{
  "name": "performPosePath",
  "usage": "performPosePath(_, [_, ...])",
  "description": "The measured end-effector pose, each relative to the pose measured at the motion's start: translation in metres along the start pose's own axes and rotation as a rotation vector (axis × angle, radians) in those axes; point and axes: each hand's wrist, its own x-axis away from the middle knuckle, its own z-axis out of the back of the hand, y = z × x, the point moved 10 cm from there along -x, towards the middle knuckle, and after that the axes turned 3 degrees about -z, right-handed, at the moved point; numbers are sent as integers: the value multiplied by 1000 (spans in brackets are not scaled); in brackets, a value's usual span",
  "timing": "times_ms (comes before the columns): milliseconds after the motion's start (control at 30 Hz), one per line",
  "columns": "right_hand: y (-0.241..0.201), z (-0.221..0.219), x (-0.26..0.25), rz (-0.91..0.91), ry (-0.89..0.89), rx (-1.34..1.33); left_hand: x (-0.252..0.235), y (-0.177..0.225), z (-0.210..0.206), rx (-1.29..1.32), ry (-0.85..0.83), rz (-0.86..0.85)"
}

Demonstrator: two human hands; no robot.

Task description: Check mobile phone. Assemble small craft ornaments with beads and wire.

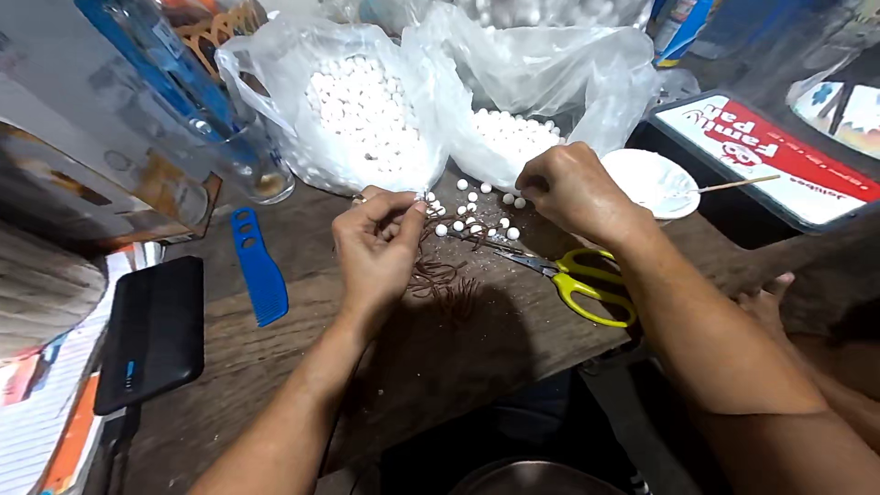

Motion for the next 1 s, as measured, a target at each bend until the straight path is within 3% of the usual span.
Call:
performPosePath(200, [-5,-27,-6,-78,-117,150,4,-4,-9,-10,-29,11])
performPosePath(367, [3,-36,-10,-65,-86,208,7,-7,-14,-47,-64,37])
performPosePath(433, [4,-23,-9,-9,23,45,8,-9,-14,-53,-67,45])
performPosePath(500, [-1,-5,-7,67,126,-284,9,-8,-15,-44,-63,22])
performPosePath(600, [-14,-6,-11,52,25,-1003,9,-7,-16,-38,-47,2])
performPosePath(667, [-24,-14,-16,12,-59,-1249,8,-7,-14,-41,-32,6])
performPosePath(1000, [-28,-40,-20,35,-238,-1509,8,-4,-12,-46,-5,-29])
